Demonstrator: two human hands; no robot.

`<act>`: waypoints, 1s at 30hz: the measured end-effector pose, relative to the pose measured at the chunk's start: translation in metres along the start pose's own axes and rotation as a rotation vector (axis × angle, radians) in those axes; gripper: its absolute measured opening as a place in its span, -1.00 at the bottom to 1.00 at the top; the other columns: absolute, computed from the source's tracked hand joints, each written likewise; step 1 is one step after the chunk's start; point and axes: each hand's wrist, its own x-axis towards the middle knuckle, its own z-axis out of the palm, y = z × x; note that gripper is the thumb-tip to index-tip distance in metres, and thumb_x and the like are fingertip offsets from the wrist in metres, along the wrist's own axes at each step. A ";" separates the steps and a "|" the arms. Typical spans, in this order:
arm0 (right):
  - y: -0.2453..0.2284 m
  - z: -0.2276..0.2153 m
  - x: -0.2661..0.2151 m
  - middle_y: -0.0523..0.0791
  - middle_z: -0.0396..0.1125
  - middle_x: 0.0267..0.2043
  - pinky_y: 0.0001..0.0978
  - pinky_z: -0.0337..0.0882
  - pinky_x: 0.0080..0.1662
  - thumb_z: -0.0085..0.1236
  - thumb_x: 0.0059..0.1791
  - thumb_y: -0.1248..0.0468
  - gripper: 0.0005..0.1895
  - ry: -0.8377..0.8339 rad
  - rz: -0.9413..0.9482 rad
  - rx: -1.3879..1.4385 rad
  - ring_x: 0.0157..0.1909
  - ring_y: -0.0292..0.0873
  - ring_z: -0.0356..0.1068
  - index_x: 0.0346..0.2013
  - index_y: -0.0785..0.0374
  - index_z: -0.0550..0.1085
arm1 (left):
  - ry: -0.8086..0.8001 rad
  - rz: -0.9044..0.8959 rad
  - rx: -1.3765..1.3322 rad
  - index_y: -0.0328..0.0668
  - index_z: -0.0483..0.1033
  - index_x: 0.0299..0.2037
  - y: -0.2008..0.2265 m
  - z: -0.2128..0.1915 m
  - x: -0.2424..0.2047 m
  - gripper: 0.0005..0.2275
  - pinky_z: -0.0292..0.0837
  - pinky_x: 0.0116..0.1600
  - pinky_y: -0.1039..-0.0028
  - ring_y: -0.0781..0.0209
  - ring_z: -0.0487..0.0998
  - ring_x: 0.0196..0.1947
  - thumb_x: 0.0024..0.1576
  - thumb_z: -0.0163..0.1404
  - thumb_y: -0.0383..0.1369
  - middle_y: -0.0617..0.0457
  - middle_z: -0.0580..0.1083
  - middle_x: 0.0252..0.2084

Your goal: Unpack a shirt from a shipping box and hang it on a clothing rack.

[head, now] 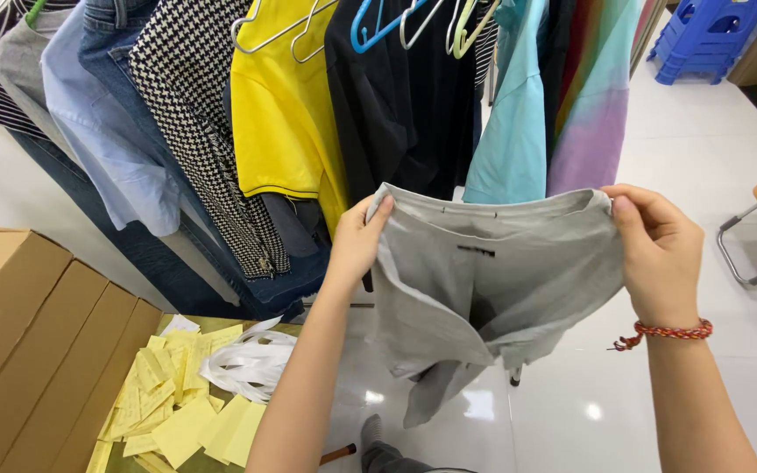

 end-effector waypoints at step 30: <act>-0.041 0.194 0.234 0.33 -0.15 0.58 -0.04 0.55 0.09 0.27 0.09 -0.03 -0.12 -0.090 0.276 0.216 0.36 0.24 0.35 0.57 0.27 0.11 | 0.005 0.486 -0.199 0.00 0.76 -0.24 0.084 -0.012 0.105 -0.97 0.47 -0.11 0.48 0.44 0.51 -0.31 0.20 0.26 -0.34 0.17 0.54 -0.44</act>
